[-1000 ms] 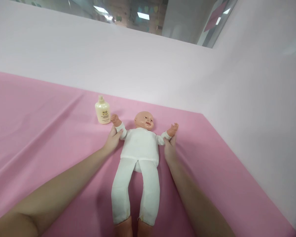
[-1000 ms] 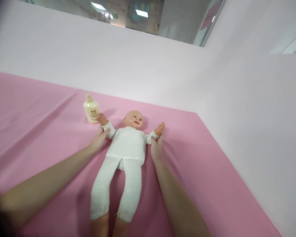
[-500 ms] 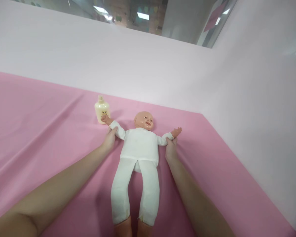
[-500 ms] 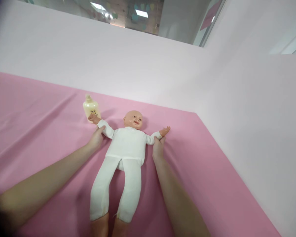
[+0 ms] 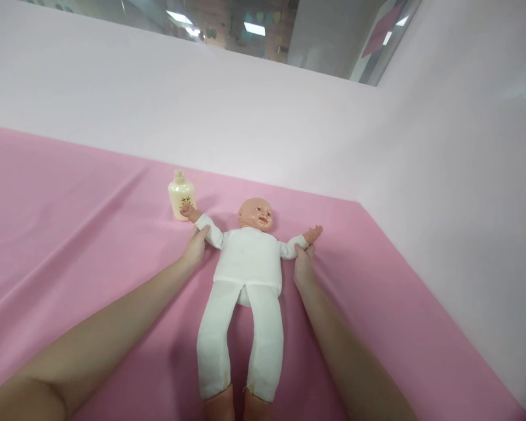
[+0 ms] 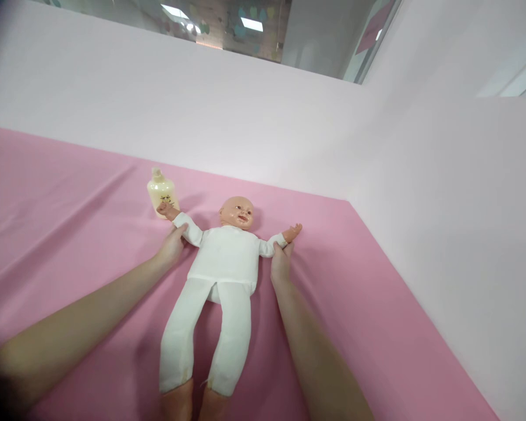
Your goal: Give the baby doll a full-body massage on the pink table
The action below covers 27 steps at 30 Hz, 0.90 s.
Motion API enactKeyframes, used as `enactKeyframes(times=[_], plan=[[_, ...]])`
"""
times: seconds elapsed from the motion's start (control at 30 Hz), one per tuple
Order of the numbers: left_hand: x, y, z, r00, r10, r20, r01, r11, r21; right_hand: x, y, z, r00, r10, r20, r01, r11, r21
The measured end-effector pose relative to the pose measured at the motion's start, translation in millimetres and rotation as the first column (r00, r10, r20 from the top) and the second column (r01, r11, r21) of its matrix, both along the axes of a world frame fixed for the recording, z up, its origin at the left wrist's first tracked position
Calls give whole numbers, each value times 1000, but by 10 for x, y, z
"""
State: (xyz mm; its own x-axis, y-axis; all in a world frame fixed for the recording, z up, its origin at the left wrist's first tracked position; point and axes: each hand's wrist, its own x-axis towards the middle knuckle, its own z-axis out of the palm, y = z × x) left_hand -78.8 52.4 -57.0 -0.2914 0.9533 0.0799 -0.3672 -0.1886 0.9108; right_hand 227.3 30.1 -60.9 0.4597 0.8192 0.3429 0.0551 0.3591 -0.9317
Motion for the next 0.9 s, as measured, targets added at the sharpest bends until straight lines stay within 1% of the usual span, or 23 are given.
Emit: enactKeyframes(times=[0.1,0.2,0.3,0.4,0.47,0.5,0.57,0.63,0.7,0.8,0.9], plan=[[5,-49,-1,990,-29,-136,35,999,41,-45,-12,63,999,20,-34,-19,1000,16],[19,-122,28,941,-81,-327,124,986,112,-95,-78,176,997,71,7,-71,995,63],[35,-191,87,832,-116,-543,242,956,168,-116,-166,246,990,124,71,-126,992,14],[44,-233,133,684,-52,-727,297,931,213,-130,-238,258,976,146,161,-138,988,-62],[45,-240,138,599,1,-801,318,918,239,-149,-272,258,954,163,250,-147,986,-83],[45,-239,136,568,18,-823,330,911,247,-161,-286,261,932,180,314,-160,983,-89],[45,-234,133,531,34,-846,356,898,259,-186,-312,278,860,217,462,-196,976,-93],[48,-234,143,526,35,-850,369,891,265,-204,-334,305,788,231,571,-216,972,-95],[56,-243,170,552,16,-833,367,893,261,-214,-351,334,761,231,606,-221,971,-94],[75,-265,222,622,-20,-783,351,901,255,-218,-367,368,786,240,569,-235,968,-84],[89,-285,256,646,-33,-762,343,905,251,-222,-376,386,814,253,523,-248,965,-80]])
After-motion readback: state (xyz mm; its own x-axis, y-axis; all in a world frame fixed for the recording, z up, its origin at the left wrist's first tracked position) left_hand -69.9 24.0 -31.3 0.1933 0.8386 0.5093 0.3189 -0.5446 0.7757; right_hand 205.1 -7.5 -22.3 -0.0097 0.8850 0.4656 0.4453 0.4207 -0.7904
